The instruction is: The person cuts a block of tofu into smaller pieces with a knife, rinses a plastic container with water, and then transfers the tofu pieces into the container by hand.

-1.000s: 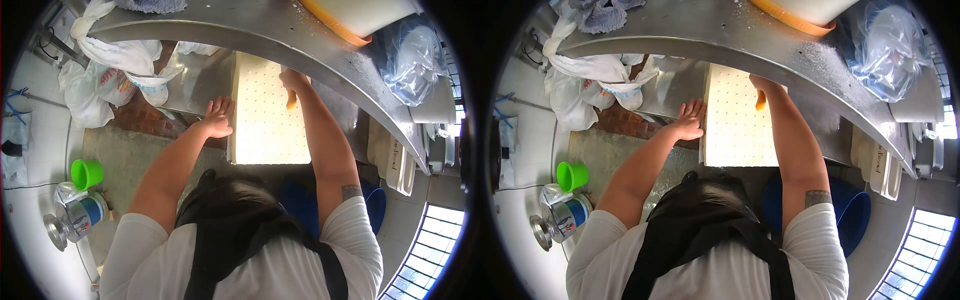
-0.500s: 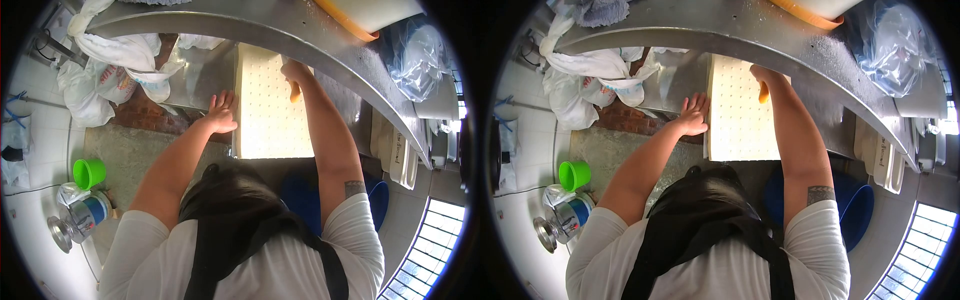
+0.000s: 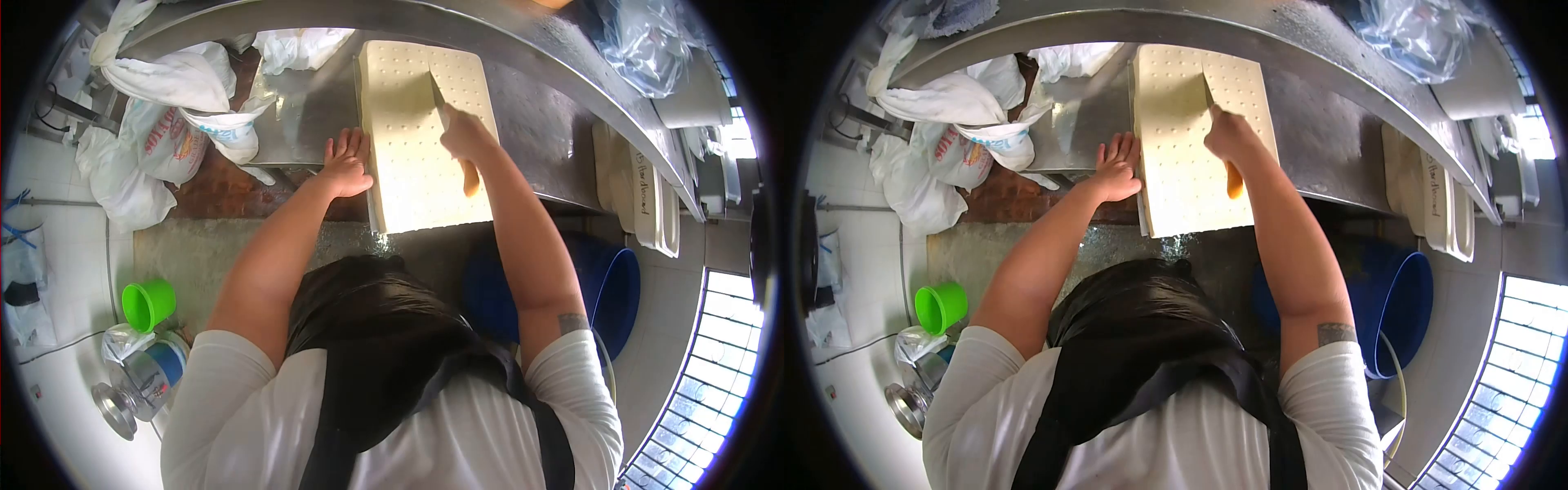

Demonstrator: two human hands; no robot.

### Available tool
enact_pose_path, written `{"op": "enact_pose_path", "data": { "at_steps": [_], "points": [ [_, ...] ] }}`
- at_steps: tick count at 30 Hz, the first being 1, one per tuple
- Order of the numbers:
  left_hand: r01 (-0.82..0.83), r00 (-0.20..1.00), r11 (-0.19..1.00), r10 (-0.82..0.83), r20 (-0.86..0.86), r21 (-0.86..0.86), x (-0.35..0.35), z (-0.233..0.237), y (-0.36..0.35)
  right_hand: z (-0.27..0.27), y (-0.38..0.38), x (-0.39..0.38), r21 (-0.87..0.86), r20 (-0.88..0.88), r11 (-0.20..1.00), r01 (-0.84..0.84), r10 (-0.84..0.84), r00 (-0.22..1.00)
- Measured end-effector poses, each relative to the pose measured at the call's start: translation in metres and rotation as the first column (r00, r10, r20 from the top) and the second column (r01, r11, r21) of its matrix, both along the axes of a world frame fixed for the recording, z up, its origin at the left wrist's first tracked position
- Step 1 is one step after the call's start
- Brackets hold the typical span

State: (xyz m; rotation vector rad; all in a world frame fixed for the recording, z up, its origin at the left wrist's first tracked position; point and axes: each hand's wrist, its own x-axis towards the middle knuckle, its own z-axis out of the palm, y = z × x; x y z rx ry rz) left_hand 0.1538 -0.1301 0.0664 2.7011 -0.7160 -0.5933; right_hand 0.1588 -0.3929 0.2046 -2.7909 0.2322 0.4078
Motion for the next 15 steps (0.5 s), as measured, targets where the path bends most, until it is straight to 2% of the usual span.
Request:
{"op": "enact_pose_path", "data": {
  "at_steps": [3,5,6,7,8,9,11,12,15],
  "points": [
    [0.020,1.000,0.999,-0.020,0.010,0.027,0.001,-0.002,0.001,-0.005,0.005,-0.056,-0.021,0.081,1.000,-0.024,0.025,0.996],
    [0.027,0.999,1.000,-0.027,0.028,0.007,0.001,-0.006,0.002,0.008,0.011,-0.097,0.074,-0.050,0.995,0.073,-0.070,0.996],
    [0.034,0.999,0.999,-0.034,0.028,0.005,-0.001,0.000,0.001,-0.004,0.008,-0.120,0.065,0.024,0.997,0.043,-0.044,0.999],
    [0.027,1.000,1.000,-0.027,0.007,0.015,-0.002,0.010,0.002,0.010,0.015,-0.138,0.148,-0.136,0.976,0.162,-0.142,0.980],
    [0.019,1.000,1.000,-0.018,-0.015,0.025,-0.003,0.015,0.001,-0.006,0.010,-0.165,0.086,-0.024,0.993,0.081,-0.079,0.997],
    [0.022,1.000,0.999,-0.022,-0.016,0.023,-0.004,0.014,0.000,-0.018,0.005,-0.190,0.074,0.014,0.997,0.035,-0.036,0.999],
    [0.019,1.000,0.999,-0.020,0.007,0.035,-0.001,0.008,0.000,-0.002,0.017,-0.239,0.038,-0.054,0.999,0.027,-0.025,0.998],
    [0.024,1.000,0.999,-0.024,0.010,0.027,-0.001,0.005,0.000,0.000,0.018,-0.268,-0.032,-0.012,0.998,-0.045,0.044,0.999],
    [0.029,0.999,0.998,-0.030,0.027,0.047,0.000,0.000,0.000,0.009,0.012,-0.350,0.042,-0.096,0.999,0.007,-0.002,0.995]
  ]
}}
